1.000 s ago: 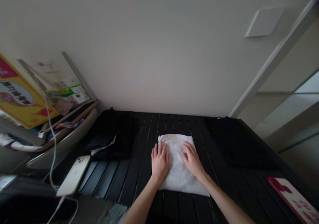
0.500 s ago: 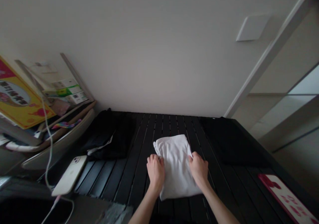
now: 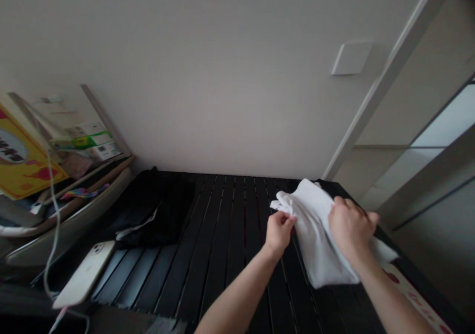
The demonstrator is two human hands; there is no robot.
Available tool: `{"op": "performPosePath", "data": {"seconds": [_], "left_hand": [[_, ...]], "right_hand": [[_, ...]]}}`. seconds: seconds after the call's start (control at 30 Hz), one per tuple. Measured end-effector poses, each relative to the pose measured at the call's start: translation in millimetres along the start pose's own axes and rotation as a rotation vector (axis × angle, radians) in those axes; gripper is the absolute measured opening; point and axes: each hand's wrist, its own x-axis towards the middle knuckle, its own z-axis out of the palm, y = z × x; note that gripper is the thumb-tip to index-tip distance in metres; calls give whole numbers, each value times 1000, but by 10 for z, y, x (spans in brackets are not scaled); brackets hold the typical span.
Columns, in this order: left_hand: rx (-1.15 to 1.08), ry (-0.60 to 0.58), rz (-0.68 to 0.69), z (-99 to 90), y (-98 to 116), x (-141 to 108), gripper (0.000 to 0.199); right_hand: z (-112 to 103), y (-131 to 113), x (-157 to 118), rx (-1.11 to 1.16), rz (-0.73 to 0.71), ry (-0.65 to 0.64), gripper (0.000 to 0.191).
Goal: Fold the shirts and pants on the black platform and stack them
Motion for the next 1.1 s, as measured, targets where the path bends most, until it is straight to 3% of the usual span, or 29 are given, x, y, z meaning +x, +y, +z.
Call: {"op": "performPosePath", "data": {"seconds": [0.07,0.13,0.23,0.4,0.53,0.7,0.83,1.0,1.1], "left_hand": [[-153,-59,10,239,64,192,33],[-162,-88,37,333,99,298,51],[38,-115,9,172,13,277,62],[575,-7,-80,-490,-261,-14,50],[852,117,-64,-1062,-276,-192,37],[1230,401,108,-1926,-71,-315,35],[1521,696,200,-2599,310,-420,35],[1802,1080,14,-3194,749,-481,41],[1906,1167,-165,-3486,834,-497,39]], "right_hand": [[9,146,253,-26,79,82,32],[62,185,387,3,122,156,41],[274,-5,212,146,13,141,57],[844,-710,-828,403,-435,-78,54],[1144,-1040,-1361,496,-490,-266,60],[1242,-1038,-1365,528,-479,-316,61],[1226,-1025,-1350,531,-490,-301,61],[1189,-1051,-1358,544,-481,-301,61],[1171,-1057,-1344,545,-479,-311,60]]}}
